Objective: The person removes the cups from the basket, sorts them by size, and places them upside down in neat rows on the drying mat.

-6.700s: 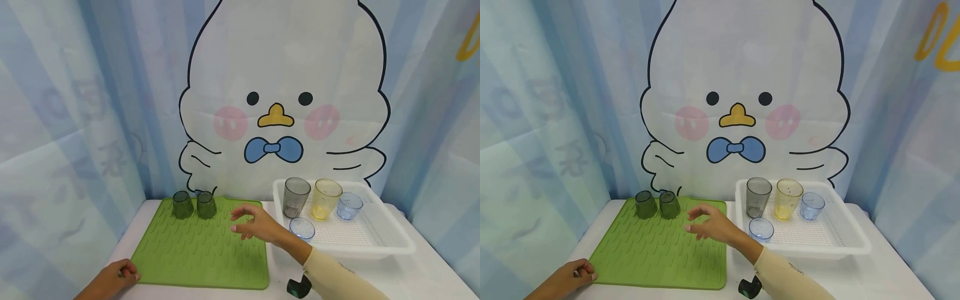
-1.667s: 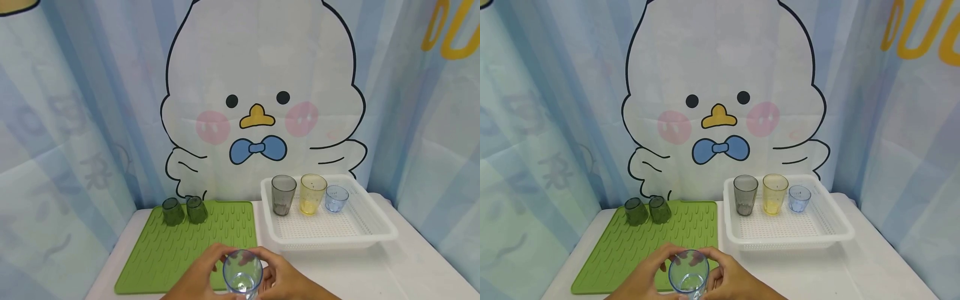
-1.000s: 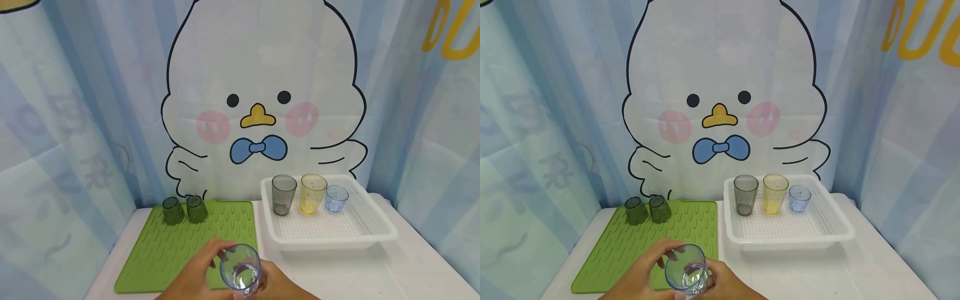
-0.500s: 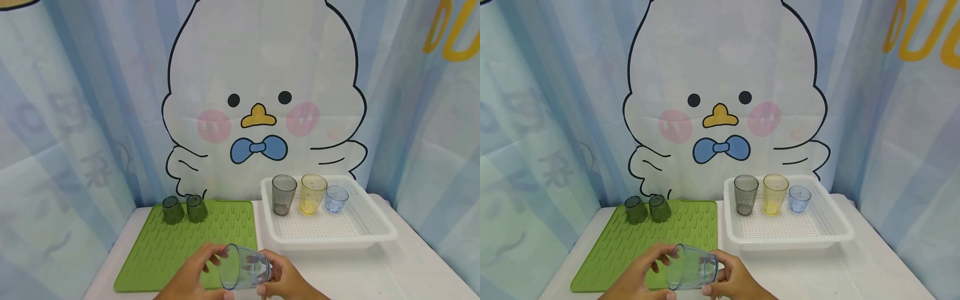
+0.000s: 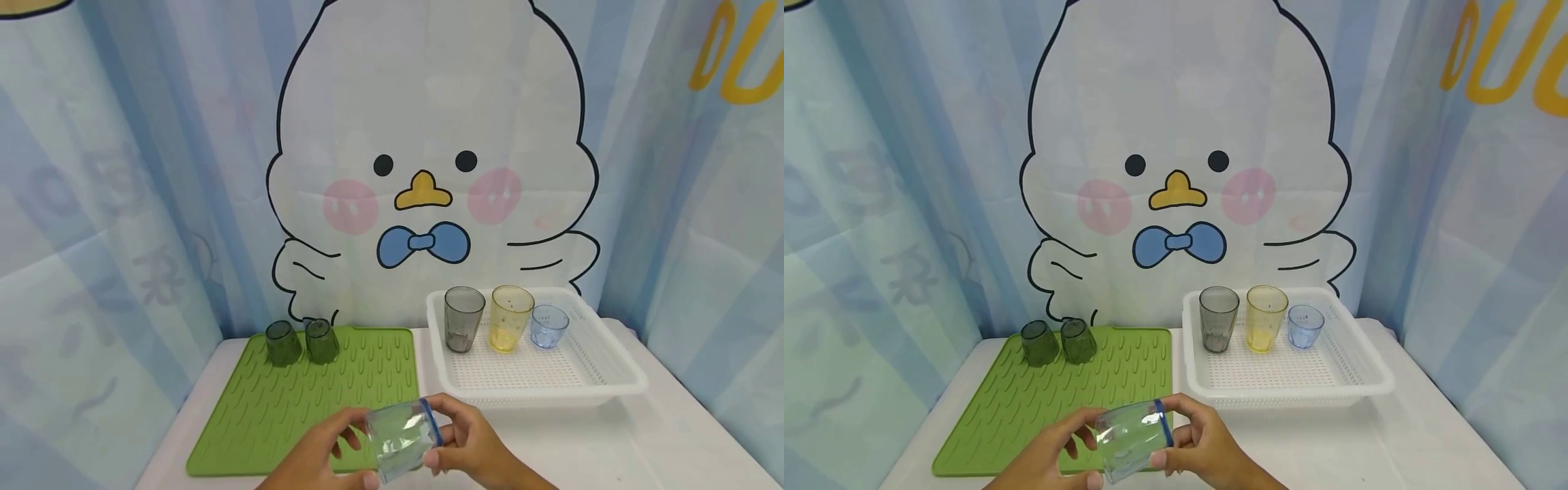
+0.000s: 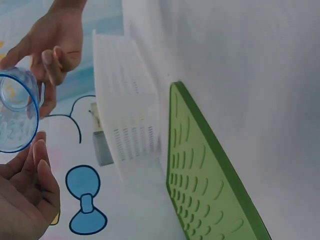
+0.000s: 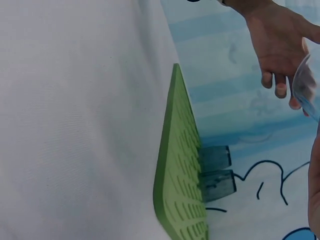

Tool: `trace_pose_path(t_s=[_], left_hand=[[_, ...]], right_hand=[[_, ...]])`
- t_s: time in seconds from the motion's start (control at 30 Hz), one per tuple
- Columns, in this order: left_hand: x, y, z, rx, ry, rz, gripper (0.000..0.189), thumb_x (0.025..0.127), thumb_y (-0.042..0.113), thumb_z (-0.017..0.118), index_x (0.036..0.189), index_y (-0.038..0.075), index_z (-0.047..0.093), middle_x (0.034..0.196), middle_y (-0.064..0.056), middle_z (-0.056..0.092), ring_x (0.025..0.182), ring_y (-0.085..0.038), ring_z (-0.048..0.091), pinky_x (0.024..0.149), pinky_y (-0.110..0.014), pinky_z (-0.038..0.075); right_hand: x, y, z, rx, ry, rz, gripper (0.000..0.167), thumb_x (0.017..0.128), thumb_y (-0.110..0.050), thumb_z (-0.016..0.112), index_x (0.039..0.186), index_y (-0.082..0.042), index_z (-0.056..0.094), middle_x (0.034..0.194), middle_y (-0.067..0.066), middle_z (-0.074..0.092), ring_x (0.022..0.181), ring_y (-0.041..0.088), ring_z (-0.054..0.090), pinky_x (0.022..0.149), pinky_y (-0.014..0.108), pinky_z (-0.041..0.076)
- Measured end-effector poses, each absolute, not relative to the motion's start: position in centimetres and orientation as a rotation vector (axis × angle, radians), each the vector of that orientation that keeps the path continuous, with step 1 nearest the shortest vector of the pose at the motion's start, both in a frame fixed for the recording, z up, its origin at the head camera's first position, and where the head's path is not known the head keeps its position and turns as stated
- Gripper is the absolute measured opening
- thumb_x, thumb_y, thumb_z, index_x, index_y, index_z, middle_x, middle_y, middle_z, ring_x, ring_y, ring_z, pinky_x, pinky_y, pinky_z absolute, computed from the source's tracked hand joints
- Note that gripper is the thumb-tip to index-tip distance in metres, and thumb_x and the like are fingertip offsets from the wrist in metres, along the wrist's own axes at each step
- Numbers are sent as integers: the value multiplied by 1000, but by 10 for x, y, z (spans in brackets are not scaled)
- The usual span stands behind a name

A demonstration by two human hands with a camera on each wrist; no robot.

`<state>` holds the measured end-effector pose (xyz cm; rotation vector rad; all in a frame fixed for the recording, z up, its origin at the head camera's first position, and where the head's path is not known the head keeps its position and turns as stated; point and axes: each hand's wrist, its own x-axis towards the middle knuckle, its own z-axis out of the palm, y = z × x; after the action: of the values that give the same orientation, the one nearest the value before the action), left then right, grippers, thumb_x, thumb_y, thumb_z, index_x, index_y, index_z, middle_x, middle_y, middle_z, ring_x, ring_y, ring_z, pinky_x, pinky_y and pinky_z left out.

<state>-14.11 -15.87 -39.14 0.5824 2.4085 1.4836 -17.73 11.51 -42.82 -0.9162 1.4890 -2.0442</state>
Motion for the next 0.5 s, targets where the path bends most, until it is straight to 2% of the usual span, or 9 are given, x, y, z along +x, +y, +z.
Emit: trace_pose_path(t_s=[0.13,0.27,0.5], left_hand=[[-143,-158,-393,547,2378,1468,59,91,47,72,138,14,56,118,1,61,97,-15,55,75,-30,44],[-145,-158,-396,517,2342,1453,60,91,45,72,139,14,55,119,0,61,99,-19,55,77,-33,44],[-148,-160,-402,530,2300,1415,59,92,40,74,140,12,53,121,-3,59,98,-22,55,78,-34,45]], right_hand=[[-178,113,-424,-964,1466,-2046,48,92,-4,70,136,2,48,105,2,74,80,9,71,67,20,56],[-179,111,-421,-1076,1487,-2056,52,92,-2,68,135,12,42,101,3,75,76,8,71,66,19,56],[-182,106,-421,-1089,1539,-2045,52,93,-2,66,136,12,41,97,0,72,71,5,68,62,19,54]])
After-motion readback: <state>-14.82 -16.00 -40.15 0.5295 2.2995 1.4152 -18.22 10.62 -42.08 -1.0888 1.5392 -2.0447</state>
